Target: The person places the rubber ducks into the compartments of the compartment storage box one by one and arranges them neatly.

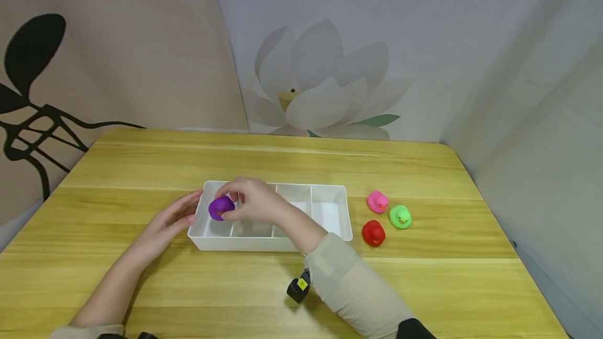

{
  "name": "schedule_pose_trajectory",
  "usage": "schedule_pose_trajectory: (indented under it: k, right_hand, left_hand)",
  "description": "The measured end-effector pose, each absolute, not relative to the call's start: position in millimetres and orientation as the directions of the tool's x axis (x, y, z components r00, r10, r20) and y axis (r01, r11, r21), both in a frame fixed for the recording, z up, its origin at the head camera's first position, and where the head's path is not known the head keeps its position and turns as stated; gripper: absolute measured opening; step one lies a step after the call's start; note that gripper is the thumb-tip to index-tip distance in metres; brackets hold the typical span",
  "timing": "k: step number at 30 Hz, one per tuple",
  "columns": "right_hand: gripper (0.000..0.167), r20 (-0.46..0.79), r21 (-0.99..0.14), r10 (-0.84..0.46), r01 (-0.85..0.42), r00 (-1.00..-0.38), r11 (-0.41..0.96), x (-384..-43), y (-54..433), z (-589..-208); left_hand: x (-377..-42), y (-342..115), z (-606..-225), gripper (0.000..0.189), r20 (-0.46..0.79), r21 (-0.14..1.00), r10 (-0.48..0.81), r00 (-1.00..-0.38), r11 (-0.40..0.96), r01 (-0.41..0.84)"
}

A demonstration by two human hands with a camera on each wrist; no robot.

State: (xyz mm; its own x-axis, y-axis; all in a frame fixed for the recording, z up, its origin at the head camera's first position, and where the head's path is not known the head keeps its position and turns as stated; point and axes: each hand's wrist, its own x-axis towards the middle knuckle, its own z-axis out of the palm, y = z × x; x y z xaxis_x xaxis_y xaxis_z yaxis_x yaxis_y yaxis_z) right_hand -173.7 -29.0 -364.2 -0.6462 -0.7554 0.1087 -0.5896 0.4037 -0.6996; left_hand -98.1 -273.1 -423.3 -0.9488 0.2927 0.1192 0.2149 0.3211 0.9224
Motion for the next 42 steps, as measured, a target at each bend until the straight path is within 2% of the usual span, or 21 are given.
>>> schedule_pose_trajectory:
  k: [11, 42]
  right_hand:
    - [0.034, 0.113, -0.633, -0.736, -0.619, -0.668, 0.464, -171.7, -32.3, -368.6]
    - [0.033, -0.003, -0.6, -0.728, -0.581, -0.685, 0.55, -170.7, -47.2, -372.8]
  left_hand:
    - [-97.5, -272.7, -422.9, 0.05, 0.12, 0.918, 0.291, -0.949, 0.331, 0.217]
    - [-97.7, -272.1, -421.8, 0.05, 0.126, 0.924, 0.3, -0.946, 0.312, 0.222]
